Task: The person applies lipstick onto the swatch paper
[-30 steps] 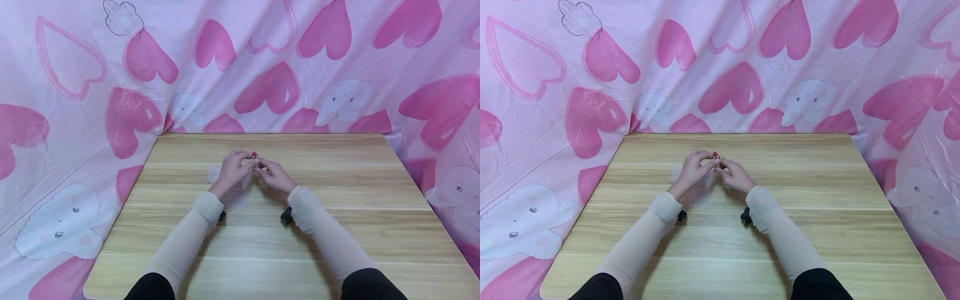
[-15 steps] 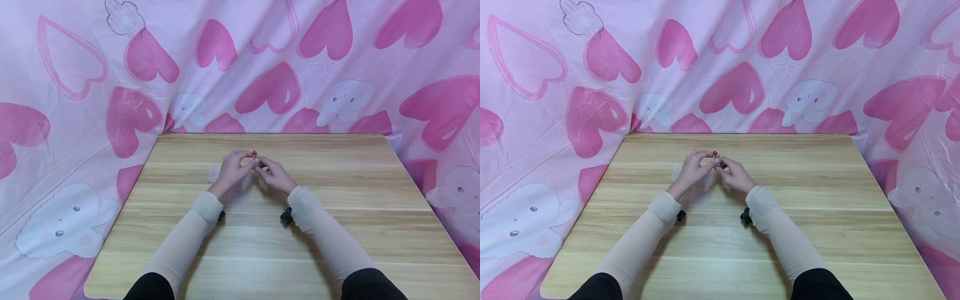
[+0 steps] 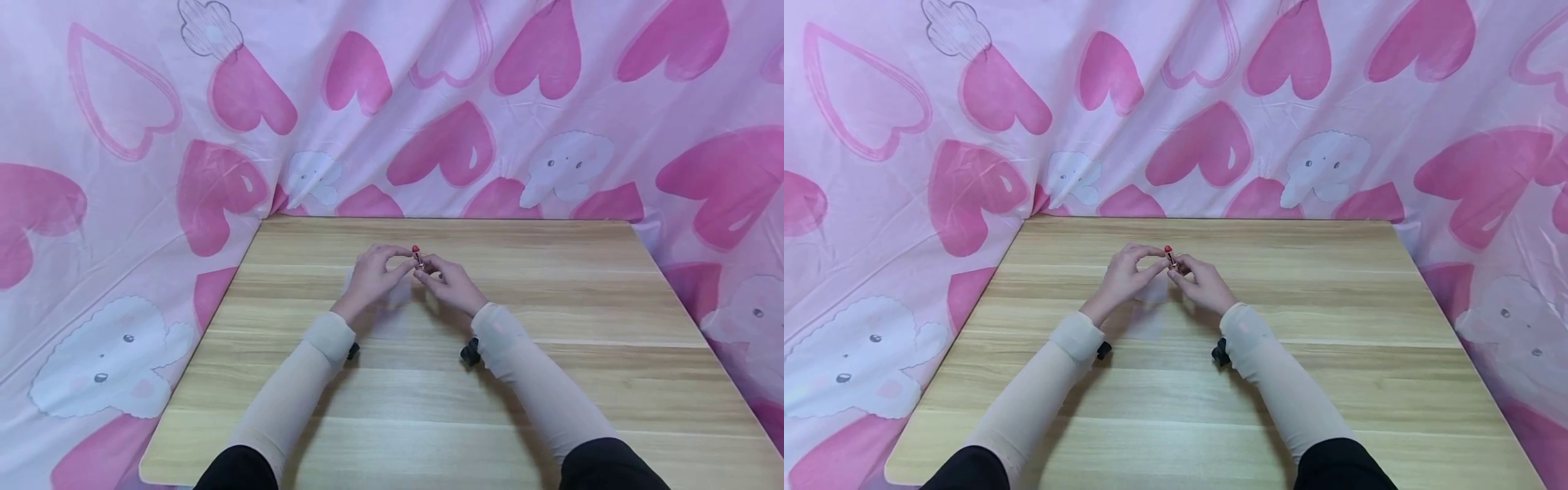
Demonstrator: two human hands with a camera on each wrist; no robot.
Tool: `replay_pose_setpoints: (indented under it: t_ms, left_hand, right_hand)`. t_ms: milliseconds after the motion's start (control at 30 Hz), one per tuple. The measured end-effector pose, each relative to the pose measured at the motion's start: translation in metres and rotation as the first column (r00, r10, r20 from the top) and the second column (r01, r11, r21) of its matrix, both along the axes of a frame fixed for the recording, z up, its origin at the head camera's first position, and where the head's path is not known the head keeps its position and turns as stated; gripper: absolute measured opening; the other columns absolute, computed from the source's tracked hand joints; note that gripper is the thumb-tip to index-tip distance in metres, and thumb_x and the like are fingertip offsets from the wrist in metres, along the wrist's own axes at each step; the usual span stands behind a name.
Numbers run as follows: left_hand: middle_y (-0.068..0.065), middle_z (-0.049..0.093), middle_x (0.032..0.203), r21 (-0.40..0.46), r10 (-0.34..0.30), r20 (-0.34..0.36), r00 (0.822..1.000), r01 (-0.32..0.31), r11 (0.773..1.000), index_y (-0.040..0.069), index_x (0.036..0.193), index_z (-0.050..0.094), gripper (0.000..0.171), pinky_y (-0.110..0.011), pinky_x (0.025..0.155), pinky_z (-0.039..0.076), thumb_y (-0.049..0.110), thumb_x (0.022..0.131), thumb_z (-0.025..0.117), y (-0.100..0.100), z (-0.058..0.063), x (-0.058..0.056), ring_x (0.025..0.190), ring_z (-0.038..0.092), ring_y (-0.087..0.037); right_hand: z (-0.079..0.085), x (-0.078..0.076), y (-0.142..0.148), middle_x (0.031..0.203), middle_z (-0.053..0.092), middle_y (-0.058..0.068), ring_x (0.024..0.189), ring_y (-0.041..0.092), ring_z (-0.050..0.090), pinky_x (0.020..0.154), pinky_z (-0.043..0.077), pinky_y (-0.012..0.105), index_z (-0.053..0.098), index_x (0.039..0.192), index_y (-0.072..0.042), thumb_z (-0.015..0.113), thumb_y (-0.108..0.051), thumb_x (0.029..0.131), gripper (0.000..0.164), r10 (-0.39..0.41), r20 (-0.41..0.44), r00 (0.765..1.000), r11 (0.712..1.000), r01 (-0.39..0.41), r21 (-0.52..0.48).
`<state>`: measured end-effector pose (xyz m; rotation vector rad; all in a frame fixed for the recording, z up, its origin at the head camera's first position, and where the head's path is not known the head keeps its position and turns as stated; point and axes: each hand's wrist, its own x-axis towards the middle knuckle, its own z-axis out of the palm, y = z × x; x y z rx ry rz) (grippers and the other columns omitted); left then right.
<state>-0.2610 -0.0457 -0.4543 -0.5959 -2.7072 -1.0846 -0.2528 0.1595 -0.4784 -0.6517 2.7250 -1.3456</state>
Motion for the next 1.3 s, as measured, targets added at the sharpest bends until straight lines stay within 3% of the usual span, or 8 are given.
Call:
replay_pose_setpoints:
  t_ms: [200,400,700,1033,1200,1300]
  left_hand:
    - [0.006,0.067,0.124,-0.047,0.016,0.012,1.0,-0.015,0.999,0.022,0.118,0.067,0.038,-0.051,0.106,0.039,0.048,0.092,0.059,-0.027,-0.002,-0.004,0.115,0.059,-0.02]
    - [0.002,0.069,0.122,-0.156,0.002,0.022,1.0,0.001,0.988,0.019,0.119,0.067,0.036,-0.045,0.101,0.047,0.044,0.093,0.06,-0.06,-0.007,-0.009,0.11,0.065,-0.024]
    - [0.002,0.066,0.128,-0.382,0.027,0.088,0.996,0.009,0.924,0.023,0.125,0.065,0.034,-0.055,0.102,0.039,0.037,0.096,0.056,-0.108,-0.019,-0.02,0.122,0.06,-0.026]
    - [0.004,0.062,0.135,-0.423,-0.068,0.14,0.988,0.122,0.898,0.024,0.131,0.061,0.038,-0.059,0.106,0.031,0.038,0.096,0.058,-0.121,-0.022,-0.017,0.133,0.049,-0.025]
    - [0.003,0.06,0.137,-0.457,-0.069,0.149,0.986,0.13,0.88,0.025,0.133,0.059,0.041,-0.059,0.106,0.031,0.039,0.095,0.059,-0.122,-0.026,-0.017,0.136,0.046,-0.025]
    - [0.003,0.06,0.137,-0.468,-0.062,0.18,0.982,0.141,0.873,0.025,0.134,0.058,0.043,-0.06,0.106,0.029,0.04,0.094,0.059,-0.122,-0.028,-0.017,0.138,0.044,-0.026]
  right_hand:
    - [0.0,-0.002,-0.002,0.106,0.069,-0.002,0.105,0.018,0.063,0.095,0.05,0.052,0.059,0.122,-0.021,0.056,-0.044,0.096,0.035,-0.014,0.008,1.0,1.0,0.013,0.026]
    - [0.0,-0.003,-0.008,0.104,0.068,-0.002,0.102,0.018,0.063,0.096,0.051,0.048,0.06,0.122,-0.019,0.057,-0.043,0.095,0.036,-0.015,0.017,1.0,0.999,0.015,0.038]
    - [0.002,-0.006,-0.021,0.093,0.066,-0.004,0.085,0.014,0.061,0.076,0.05,0.034,0.062,0.116,-0.016,0.056,-0.037,0.097,0.029,0.046,-0.012,0.999,0.992,-0.044,0.122]
    - [0.0,-0.011,-0.038,0.088,0.062,-0.005,0.081,0.011,0.061,0.069,0.051,0.027,0.063,0.119,-0.018,0.056,-0.037,0.097,0.03,0.077,-0.071,0.995,0.983,-0.064,0.173]
    - [0.0,-0.014,-0.047,0.086,0.066,-0.006,0.079,0.011,0.061,0.068,0.052,0.027,0.064,0.116,-0.019,0.056,-0.037,0.097,0.027,0.076,-0.072,0.994,0.98,-0.061,0.19]
    - [0.002,-0.014,-0.052,0.081,0.066,-0.006,0.07,0.011,0.058,0.066,0.049,0.027,0.063,0.116,-0.018,0.055,-0.038,0.097,0.028,0.079,-0.067,0.995,0.974,-0.062,0.22]
